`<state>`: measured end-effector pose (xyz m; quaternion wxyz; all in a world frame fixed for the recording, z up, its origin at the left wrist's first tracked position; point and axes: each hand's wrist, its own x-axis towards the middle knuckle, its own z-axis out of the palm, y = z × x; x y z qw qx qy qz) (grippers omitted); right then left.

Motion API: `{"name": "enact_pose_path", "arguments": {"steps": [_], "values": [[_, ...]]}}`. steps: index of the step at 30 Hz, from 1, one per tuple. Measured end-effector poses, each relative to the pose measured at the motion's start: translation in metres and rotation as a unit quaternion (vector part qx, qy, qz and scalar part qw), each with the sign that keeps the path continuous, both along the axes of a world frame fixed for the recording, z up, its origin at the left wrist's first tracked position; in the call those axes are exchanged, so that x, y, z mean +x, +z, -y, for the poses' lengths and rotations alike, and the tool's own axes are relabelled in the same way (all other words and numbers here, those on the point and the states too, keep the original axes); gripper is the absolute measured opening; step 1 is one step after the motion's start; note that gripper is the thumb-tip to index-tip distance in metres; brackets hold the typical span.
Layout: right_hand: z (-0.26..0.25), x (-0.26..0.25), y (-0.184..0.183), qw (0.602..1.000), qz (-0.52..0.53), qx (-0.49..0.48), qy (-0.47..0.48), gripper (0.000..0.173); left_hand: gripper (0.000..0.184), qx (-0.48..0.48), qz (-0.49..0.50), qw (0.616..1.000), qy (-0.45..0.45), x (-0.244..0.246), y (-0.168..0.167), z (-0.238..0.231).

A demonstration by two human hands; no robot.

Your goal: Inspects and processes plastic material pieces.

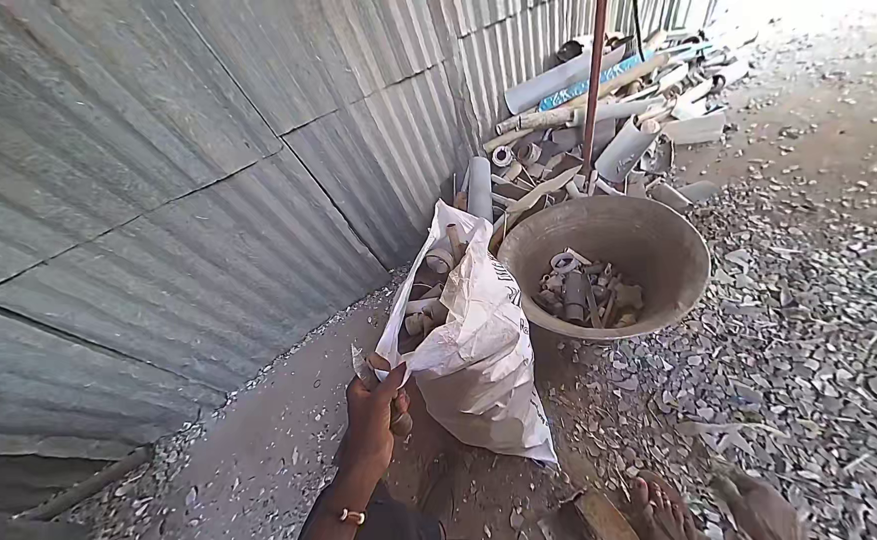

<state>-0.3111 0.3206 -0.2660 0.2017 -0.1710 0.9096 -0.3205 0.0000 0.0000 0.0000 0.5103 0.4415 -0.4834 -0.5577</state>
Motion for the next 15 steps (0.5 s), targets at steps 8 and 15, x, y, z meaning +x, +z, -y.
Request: {"name": "enact_pose_path", "arguments": {"steps": [8,15], "values": [[0.148,0.037,0.293,0.903,0.126,-0.410,0.020,0.029,0.030,-0.024,-0.003,0.993,-0.118,0.021,0.001,-0.010],[0.293,0.149,0.408,0.896,0.243,-0.360,0.087,0.024,0.027,-0.033,-0.017,0.991,-0.129,0.035,-0.001,-0.014]]}}
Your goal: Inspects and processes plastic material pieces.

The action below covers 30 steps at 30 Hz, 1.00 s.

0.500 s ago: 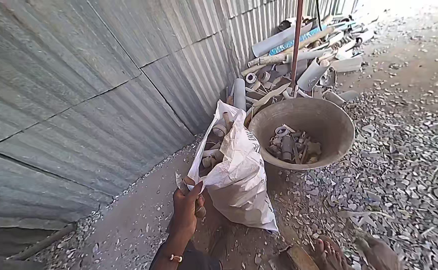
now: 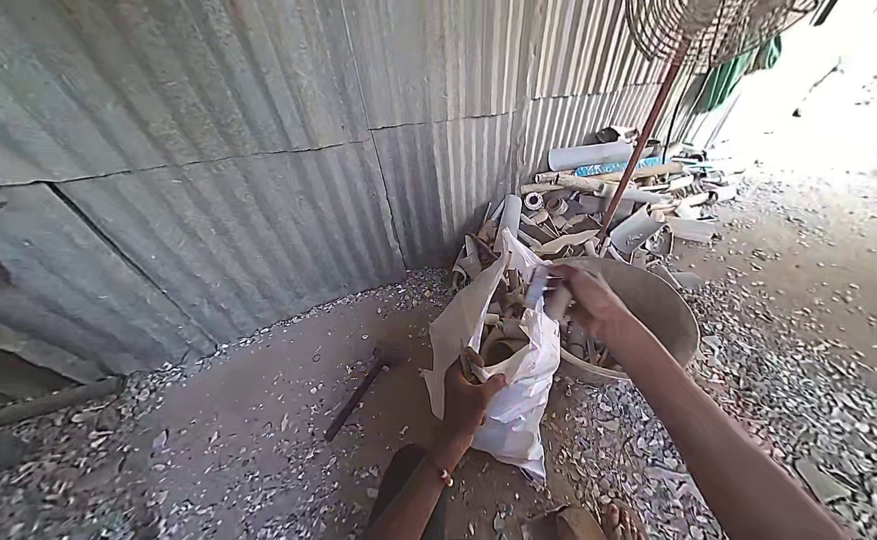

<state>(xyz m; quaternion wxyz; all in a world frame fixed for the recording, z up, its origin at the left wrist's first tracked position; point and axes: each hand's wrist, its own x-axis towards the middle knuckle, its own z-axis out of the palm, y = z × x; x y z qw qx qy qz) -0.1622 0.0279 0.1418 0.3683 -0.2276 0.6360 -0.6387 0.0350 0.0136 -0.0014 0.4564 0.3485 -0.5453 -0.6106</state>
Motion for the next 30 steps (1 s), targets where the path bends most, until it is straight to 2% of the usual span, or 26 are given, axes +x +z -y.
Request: {"name": "enact_pose_path", "arguments": {"steps": [2,3,4,6,7,8,9,10,12,14,16,19,23,26,28,30], "values": [[0.017,0.022,0.001,0.997,-0.054,0.036,0.030,0.042,0.025,0.003,0.001,1.000,-0.004,0.003,0.003,0.001],[0.022,0.027,-0.003,0.990,-0.135,0.044,0.023,0.045,0.024,0.005,-0.002,1.000,-0.005,0.005,0.005,0.000],[0.026,0.028,-0.012,0.964,-0.260,0.060,-0.006,0.045,0.024,0.006,-0.007,1.000,-0.006,0.007,0.005,-0.001],[0.026,0.023,-0.031,0.872,-0.463,0.149,-0.049,0.058,0.023,0.009,-0.011,1.000,-0.012,0.009,0.002,-0.006],[0.027,0.019,-0.041,0.836,-0.503,0.215,-0.051,0.072,0.022,0.005,-0.009,1.000,-0.019,0.008,0.001,-0.007],[0.029,0.015,-0.052,0.821,-0.502,0.270,-0.040,0.085,0.021,-0.002,-0.005,1.000,-0.028,0.008,0.000,-0.007],[0.029,0.008,-0.064,0.823,-0.475,0.312,-0.020,0.093,0.021,-0.010,-0.001,0.999,-0.036,0.006,-0.001,-0.008],[0.027,0.000,-0.078,0.835,-0.431,0.342,0.008,0.093,0.021,-0.015,0.002,0.999,-0.041,0.004,0.000,-0.007],[0.010,-0.017,-0.110,0.874,-0.344,0.340,0.046,0.079,0.022,-0.023,-0.007,0.999,-0.038,-0.001,-0.001,-0.008],[-0.023,-0.028,-0.136,0.897,-0.329,0.290,0.052,0.073,0.020,-0.035,0.003,0.999,-0.005,-0.004,-0.001,-0.004],[-0.056,-0.035,-0.151,0.929,-0.317,0.187,0.046,0.067,0.019,-0.043,0.031,0.997,0.050,-0.008,0.002,0.002],[-0.086,-0.029,-0.139,0.943,-0.322,0.064,0.051,0.067,0.028,-0.046,0.053,0.991,0.110,-0.012,0.000,0.003],[-0.122,-0.025,-0.111,0.942,-0.303,0.106,0.096,0.070,0.027,-0.007,0.011,0.993,0.116,-0.025,0.004,0.002],[-0.153,-0.030,-0.116,0.941,-0.269,0.148,0.144,0.067,0.029,0.014,0.008,0.996,0.083,-0.029,0.003,-0.006],[-0.168,-0.036,-0.125,0.944,-0.264,0.146,0.131,0.066,0.028,-0.012,0.012,0.998,0.058,-0.035,-0.002,-0.015],[-0.178,-0.042,-0.126,0.959,-0.258,0.102,0.063,0.063,0.028,-0.061,0.006,0.997,0.043,-0.044,-0.007,-0.019]]}}
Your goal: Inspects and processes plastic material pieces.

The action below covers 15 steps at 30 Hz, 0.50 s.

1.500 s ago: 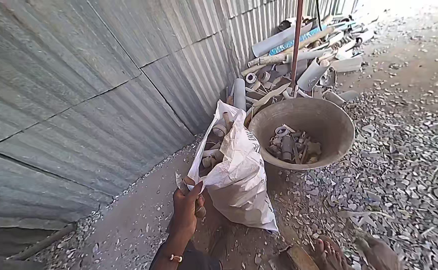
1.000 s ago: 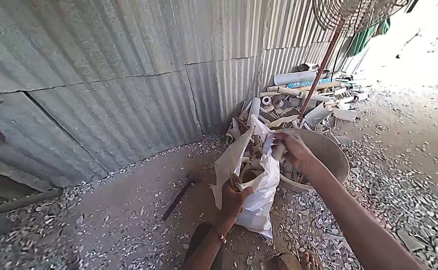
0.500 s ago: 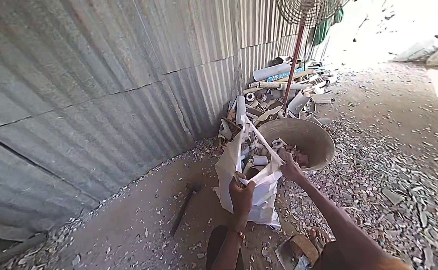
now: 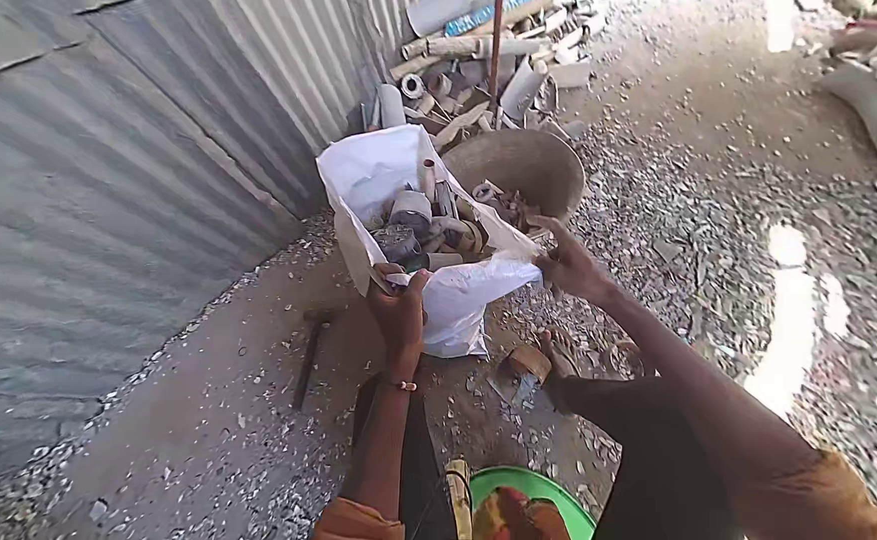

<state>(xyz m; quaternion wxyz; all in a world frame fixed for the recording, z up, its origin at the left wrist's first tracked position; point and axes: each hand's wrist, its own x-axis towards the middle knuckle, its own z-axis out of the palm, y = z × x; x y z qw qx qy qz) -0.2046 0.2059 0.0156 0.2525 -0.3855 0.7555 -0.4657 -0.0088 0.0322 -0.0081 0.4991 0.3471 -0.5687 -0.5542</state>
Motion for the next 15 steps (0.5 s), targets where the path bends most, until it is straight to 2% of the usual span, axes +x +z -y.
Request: {"name": "enact_pose_path", "arguments": {"steps": [3,5,8,10,12,15], "values": [[-0.011,0.000,0.012,0.986,0.081,-0.102,-0.107,0.050,0.028,-0.084,0.019,0.996,-0.006,-0.011,-0.004,-0.002],[-0.015,-0.006,0.020,0.968,0.157,-0.125,-0.150,0.040,0.030,-0.133,0.037,0.990,-0.025,-0.016,-0.006,-0.006],[-0.019,-0.034,0.008,0.950,0.208,-0.143,-0.185,0.032,0.038,-0.226,0.082,0.967,-0.087,-0.020,-0.012,-0.012],[-0.024,-0.047,-0.003,0.947,0.219,-0.153,-0.176,0.031,0.041,-0.302,0.119,0.938,-0.125,-0.022,-0.016,-0.016],[-0.035,-0.056,-0.011,0.958,0.207,-0.151,-0.129,0.032,0.037,-0.366,0.151,0.907,-0.142,-0.024,-0.020,-0.021],[-0.056,-0.066,-0.018,0.979,0.161,-0.111,-0.055,0.036,0.030,-0.405,0.180,0.885,-0.146,-0.022,-0.022,-0.025]]}}
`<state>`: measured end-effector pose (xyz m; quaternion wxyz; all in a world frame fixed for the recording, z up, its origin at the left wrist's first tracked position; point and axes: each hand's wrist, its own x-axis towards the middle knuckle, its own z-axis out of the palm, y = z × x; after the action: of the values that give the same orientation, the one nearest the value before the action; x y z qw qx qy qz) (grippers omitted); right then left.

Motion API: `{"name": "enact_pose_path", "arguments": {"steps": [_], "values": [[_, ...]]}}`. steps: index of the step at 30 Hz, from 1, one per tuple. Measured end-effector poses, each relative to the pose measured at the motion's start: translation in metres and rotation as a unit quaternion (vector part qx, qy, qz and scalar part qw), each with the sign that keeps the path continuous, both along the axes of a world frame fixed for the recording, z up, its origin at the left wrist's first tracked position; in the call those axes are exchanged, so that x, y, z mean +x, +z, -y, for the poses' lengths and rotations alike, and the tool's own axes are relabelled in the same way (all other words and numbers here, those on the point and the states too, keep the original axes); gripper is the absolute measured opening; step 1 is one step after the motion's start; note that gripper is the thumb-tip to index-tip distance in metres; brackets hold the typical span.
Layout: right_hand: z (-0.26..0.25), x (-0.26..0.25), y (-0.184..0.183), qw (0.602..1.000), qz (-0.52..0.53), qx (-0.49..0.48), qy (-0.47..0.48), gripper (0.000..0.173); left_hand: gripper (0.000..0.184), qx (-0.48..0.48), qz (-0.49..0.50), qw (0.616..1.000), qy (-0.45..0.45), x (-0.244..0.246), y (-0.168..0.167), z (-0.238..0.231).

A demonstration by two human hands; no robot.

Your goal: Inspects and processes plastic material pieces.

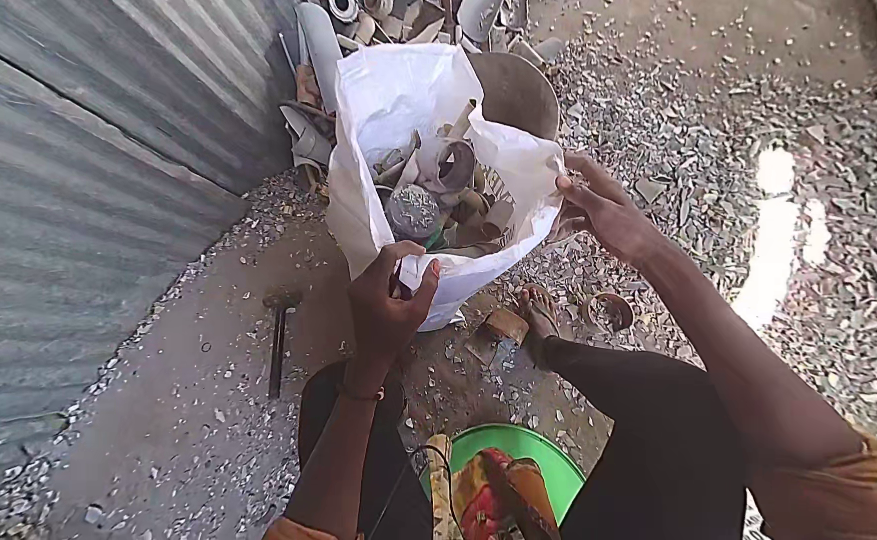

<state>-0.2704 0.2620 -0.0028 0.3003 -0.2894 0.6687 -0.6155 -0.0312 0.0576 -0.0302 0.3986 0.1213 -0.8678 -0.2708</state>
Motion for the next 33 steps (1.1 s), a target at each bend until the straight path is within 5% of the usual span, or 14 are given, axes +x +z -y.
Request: {"name": "enact_pose_path", "arguments": {"steps": [3,6,10,12,14,17,19,21,23,24,25,27,30,33], "values": [[-0.028,-0.014,-0.003,0.998,-0.041,0.045,0.027,0.035,0.030,-0.012,0.010,1.000,0.008,0.005,0.003,0.000],[-0.065,-0.025,-0.038,0.995,-0.058,0.037,-0.066,0.034,0.035,-0.020,0.012,1.000,0.007,0.013,0.005,0.000],[-0.117,-0.011,-0.176,0.923,-0.089,0.291,-0.233,0.038,0.041,-0.011,0.003,0.999,-0.038,0.031,0.008,0.001],[-0.137,0.015,-0.256,0.870,-0.068,0.458,-0.170,0.055,0.046,0.002,-0.002,0.998,-0.064,0.047,0.002,0.007],[-0.144,0.042,-0.298,0.826,-0.030,0.558,-0.070,0.072,0.052,0.019,-0.008,0.998,-0.064,0.066,-0.005,0.015],[-0.169,0.062,-0.372,0.800,-0.087,0.585,-0.101,0.058,0.056,0.011,-0.016,0.999,-0.029,0.085,-0.013,0.023],[-0.174,0.076,-0.426,0.749,-0.263,0.540,-0.281,0.037,0.048,-0.002,-0.058,0.998,-0.015,0.084,-0.013,0.023],[-0.174,0.060,-0.365,0.786,-0.059,0.608,-0.099,0.044,0.035,-0.017,-0.095,0.995,-0.019,0.081,-0.010,0.020],[-0.180,0.063,-0.348,0.795,-0.043,0.601,-0.065,0.041,0.025,-0.052,-0.102,0.993,-0.027,0.078,-0.004,0.012],[-0.178,0.077,-0.361,0.796,-0.125,0.574,-0.147,0.034,0.023,-0.078,-0.103,0.991,-0.026,0.076,-0.001,0.007],[-0.174,0.078,-0.344,0.806,-0.109,0.567,-0.133,0.032,0.022,-0.105,-0.105,0.989,-0.023,0.076,0.002,0.003],[-0.157,0.069,-0.261,0.833,0.014,0.548,-0.078,0.037,0.018,-0.165,-0.092,0.982,-0.013,0.079,0.006,-0.004],[-0.141,0.071,-0.209,0.880,0.065,0.394,-0.258,0.033,0.017,-0.208,-0.083,0.974,-0.038,0.080,0.009,-0.009],[-0.156,0.055,-0.176,0.927,0.157,0.154,-0.304,0.031,0.015,-0.196,-0.086,0.973,-0.084,0.077,0.009,-0.011]]}}
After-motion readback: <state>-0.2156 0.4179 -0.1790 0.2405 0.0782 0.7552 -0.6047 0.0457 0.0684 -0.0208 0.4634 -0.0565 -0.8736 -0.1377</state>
